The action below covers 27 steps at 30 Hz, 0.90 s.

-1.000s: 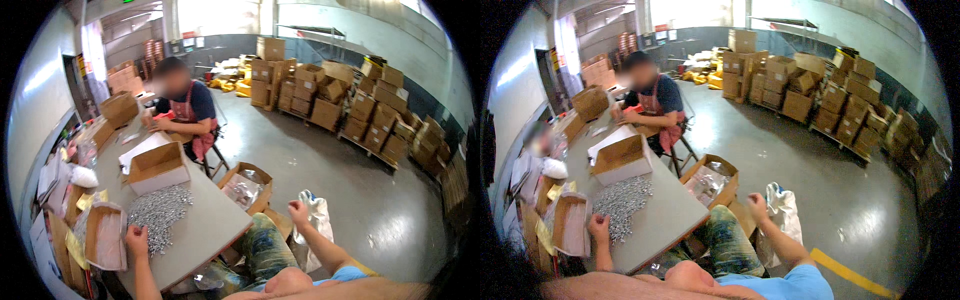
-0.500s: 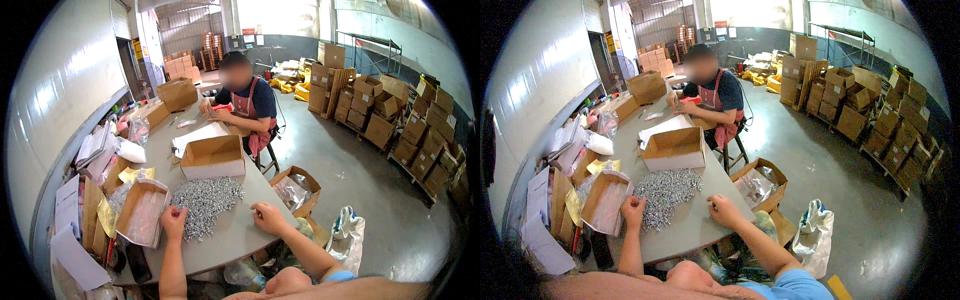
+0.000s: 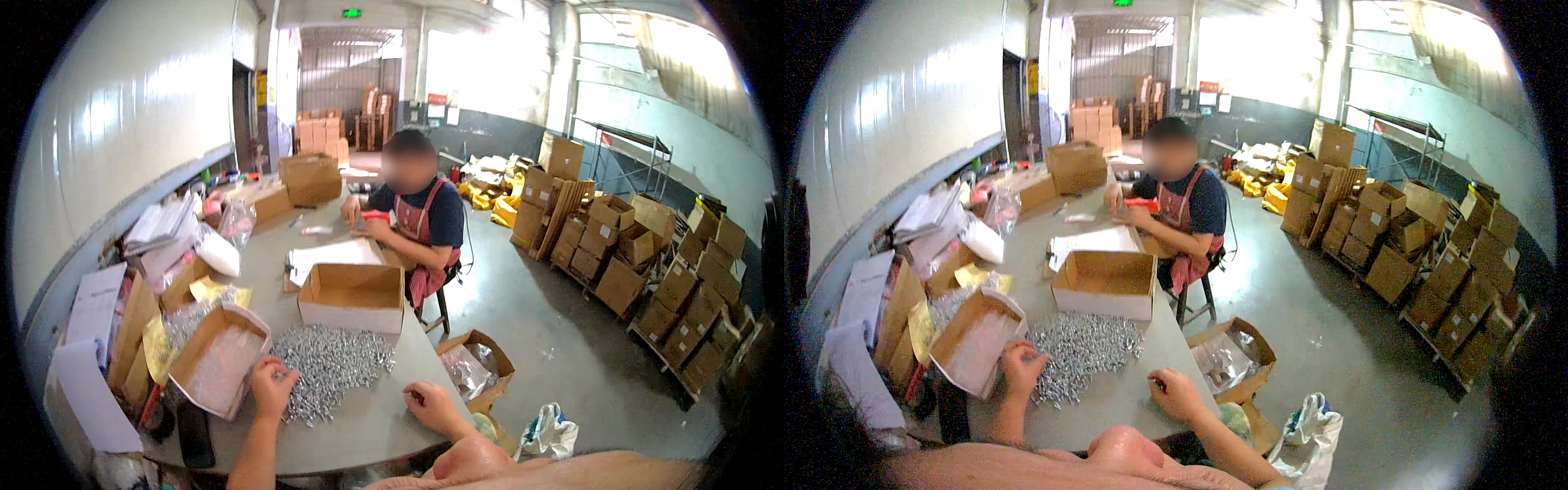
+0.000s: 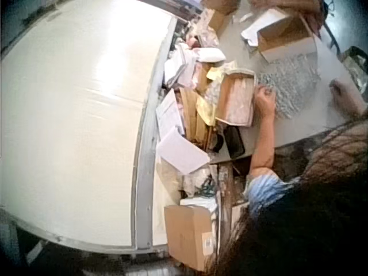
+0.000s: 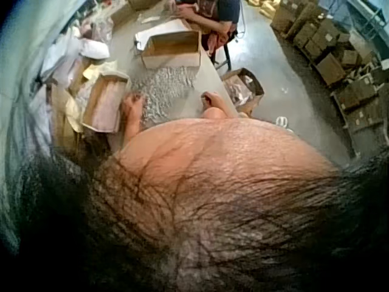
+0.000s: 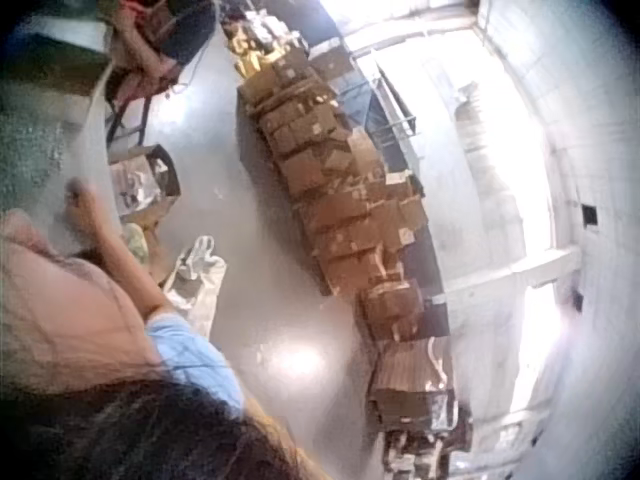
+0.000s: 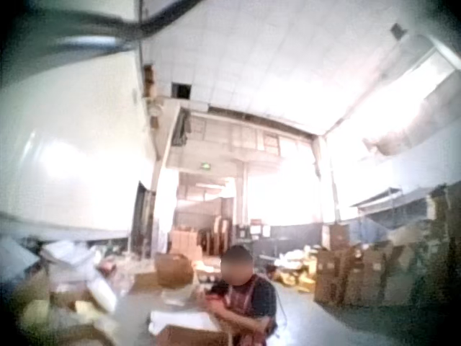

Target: The person sorts small screws from a pile on a table, placing them into a plastic bag by hand while sitting at a cluttered workspace.

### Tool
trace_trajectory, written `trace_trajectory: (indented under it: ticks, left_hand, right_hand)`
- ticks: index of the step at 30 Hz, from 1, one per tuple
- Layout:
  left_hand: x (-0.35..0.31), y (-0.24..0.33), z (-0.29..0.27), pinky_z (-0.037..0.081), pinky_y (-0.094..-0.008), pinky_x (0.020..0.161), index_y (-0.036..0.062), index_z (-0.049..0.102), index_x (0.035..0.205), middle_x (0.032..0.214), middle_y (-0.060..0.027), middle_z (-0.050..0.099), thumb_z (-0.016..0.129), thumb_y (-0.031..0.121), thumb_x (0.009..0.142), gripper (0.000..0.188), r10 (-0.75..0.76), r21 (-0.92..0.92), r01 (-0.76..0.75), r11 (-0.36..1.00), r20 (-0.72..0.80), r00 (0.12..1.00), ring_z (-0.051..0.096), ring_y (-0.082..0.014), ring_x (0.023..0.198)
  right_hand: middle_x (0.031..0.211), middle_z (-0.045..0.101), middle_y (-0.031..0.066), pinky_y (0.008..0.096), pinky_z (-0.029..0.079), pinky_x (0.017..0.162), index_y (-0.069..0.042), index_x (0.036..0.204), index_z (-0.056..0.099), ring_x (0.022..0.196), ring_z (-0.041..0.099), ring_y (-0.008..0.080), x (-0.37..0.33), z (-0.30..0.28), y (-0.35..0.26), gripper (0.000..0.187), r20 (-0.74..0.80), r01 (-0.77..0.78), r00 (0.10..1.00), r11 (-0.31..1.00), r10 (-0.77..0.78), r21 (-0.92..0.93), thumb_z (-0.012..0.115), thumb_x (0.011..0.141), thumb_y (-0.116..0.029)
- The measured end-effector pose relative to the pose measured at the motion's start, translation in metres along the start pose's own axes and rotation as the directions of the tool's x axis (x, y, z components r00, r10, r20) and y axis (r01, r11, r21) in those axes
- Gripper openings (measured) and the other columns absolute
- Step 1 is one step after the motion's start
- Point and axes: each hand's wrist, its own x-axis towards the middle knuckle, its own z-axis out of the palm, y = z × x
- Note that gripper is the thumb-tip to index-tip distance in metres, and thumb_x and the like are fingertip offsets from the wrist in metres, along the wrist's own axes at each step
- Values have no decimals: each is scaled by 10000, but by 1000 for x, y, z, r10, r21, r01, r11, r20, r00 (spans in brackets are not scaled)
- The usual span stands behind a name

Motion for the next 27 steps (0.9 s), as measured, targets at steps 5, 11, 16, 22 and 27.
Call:
trace_trajectory:
  ticks: [5,11,16,22,27]
  left_hand:
    - [3,6,5,489,-293,615,-5,591,682,917,-135,611,781,59,632,206,-246,-154,255,955,73,966,606,-207,717]
    - [0,1,5,482,-287,588,-17,598,742,799,-99,633,779,69,655,218,-175,-55,177,983,41,984,602,-161,644]
    - [3,-2,8,470,-308,582,-11,610,751,718,-106,620,790,125,640,252,-129,7,129,992,28,991,598,-199,634]
    - [5,11,-17,441,-304,584,13,548,712,745,-81,589,787,119,659,266,-168,-123,160,980,-63,984,547,-165,643]
    - [-66,84,-68,421,-259,600,63,522,696,761,-16,568,769,71,704,247,-151,-480,214,851,167,974,486,-81,679]
  right_hand:
    - [846,635,177,368,497,679,-15,937,622,736,626,322,9,-2,-4,149,-33,-50,998,995,53,81,598,823,-108]
    - [833,630,170,353,496,672,-13,928,619,740,631,304,7,0,-3,141,-44,-55,997,990,61,127,617,816,-99]
    - [843,639,176,353,495,678,-14,919,629,761,632,307,9,-1,-4,138,-66,-56,996,992,64,112,627,810,-98]
    - [863,638,166,356,502,677,-8,896,634,758,630,307,2,2,-11,134,-61,3,998,995,3,103,629,790,-91]
    - [885,625,153,357,500,658,-8,905,622,725,622,287,-4,0,-15,130,-23,24,999,1000,-24,19,608,784,-53]
